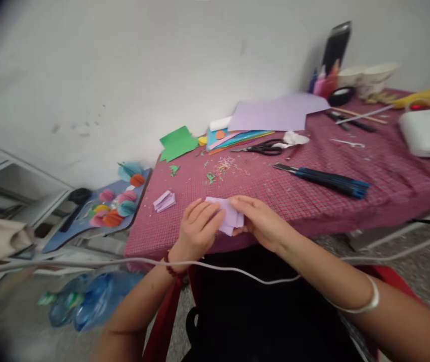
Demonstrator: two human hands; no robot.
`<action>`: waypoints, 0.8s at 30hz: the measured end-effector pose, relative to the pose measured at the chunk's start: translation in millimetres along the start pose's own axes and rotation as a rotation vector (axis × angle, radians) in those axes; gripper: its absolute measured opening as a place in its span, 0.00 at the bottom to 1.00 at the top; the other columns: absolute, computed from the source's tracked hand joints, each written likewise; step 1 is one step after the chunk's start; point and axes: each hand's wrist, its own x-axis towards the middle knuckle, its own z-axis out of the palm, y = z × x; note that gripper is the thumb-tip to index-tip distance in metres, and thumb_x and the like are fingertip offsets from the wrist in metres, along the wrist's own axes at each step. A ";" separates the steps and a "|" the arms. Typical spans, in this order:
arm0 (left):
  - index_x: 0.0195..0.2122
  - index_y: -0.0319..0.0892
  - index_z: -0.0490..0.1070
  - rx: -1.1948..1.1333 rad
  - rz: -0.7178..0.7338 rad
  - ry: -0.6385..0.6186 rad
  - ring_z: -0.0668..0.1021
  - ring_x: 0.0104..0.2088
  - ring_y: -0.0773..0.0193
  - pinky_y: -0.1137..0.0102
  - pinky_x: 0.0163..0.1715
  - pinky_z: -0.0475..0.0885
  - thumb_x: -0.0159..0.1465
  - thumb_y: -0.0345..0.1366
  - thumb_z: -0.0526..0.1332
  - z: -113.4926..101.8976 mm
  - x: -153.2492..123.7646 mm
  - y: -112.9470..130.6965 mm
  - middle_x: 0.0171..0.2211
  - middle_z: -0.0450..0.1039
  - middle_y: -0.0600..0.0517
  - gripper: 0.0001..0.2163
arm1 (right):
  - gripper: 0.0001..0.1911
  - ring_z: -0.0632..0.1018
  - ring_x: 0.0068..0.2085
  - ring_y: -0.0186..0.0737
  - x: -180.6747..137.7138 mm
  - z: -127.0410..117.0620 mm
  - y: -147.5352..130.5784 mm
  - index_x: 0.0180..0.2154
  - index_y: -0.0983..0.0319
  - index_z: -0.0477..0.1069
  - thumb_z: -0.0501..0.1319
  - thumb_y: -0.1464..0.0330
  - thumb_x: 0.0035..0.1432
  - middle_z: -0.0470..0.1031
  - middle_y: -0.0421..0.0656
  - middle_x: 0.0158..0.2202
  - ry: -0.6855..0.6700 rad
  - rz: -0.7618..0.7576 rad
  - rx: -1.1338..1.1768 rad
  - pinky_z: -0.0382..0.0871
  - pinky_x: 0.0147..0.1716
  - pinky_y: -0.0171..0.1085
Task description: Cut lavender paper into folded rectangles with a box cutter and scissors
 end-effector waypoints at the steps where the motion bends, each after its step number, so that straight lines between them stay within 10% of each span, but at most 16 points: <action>1: 0.49 0.42 0.70 -0.006 -0.027 -0.032 0.73 0.53 0.58 0.57 0.59 0.62 0.63 0.26 0.56 0.5 -0.9 2.5 0.49 0.75 0.45 0.14 | 0.18 0.75 0.27 0.36 3.1 -1.4 2.5 0.38 0.61 0.73 0.69 0.59 0.46 0.75 0.42 0.29 0.008 0.000 -0.021 0.71 0.24 0.34; 6: 0.50 0.44 0.69 -0.138 -0.140 0.019 0.73 0.52 0.60 0.55 0.60 0.60 0.61 0.28 0.57 -16.7 -23.5 -22.8 0.49 0.74 0.47 0.16 | 0.16 0.75 0.29 0.38 23.0 -16.9 6.7 0.33 0.60 0.74 0.71 0.62 0.40 0.77 0.43 0.30 0.139 -0.124 -0.199 0.70 0.29 0.37; 10: 0.44 0.40 0.72 -0.030 -0.698 0.135 0.76 0.46 0.58 0.60 0.50 0.69 0.64 0.36 0.55 -34.0 -57.2 -118.1 0.42 0.76 0.45 0.11 | 0.12 0.74 0.30 0.39 43.4 -37.3 2.7 0.33 0.57 0.76 0.69 0.63 0.42 0.77 0.41 0.31 0.289 -0.335 -0.331 0.69 0.31 0.38; 15: 0.43 0.35 0.73 -0.054 -1.075 -0.365 0.78 0.41 0.52 0.60 0.43 0.71 0.58 0.47 0.59 -21.6 -86.2 -221.8 0.41 0.76 0.39 0.20 | 0.10 0.74 0.31 0.38 56.0 -46.5 9.3 0.33 0.56 0.76 0.68 0.63 0.44 0.75 0.40 0.30 0.298 -0.370 -0.322 0.68 0.33 0.38; 24: 0.42 0.38 0.75 -0.140 -1.047 -0.503 0.77 0.40 0.51 0.62 0.42 0.68 0.44 0.42 0.69 -2.5 -92.9 -231.5 0.41 0.76 0.41 0.24 | 0.10 0.73 0.30 0.38 48.1 -44.0 7.3 0.34 0.57 0.76 0.66 0.64 0.46 0.75 0.39 0.29 0.217 -0.316 -0.430 0.65 0.32 0.36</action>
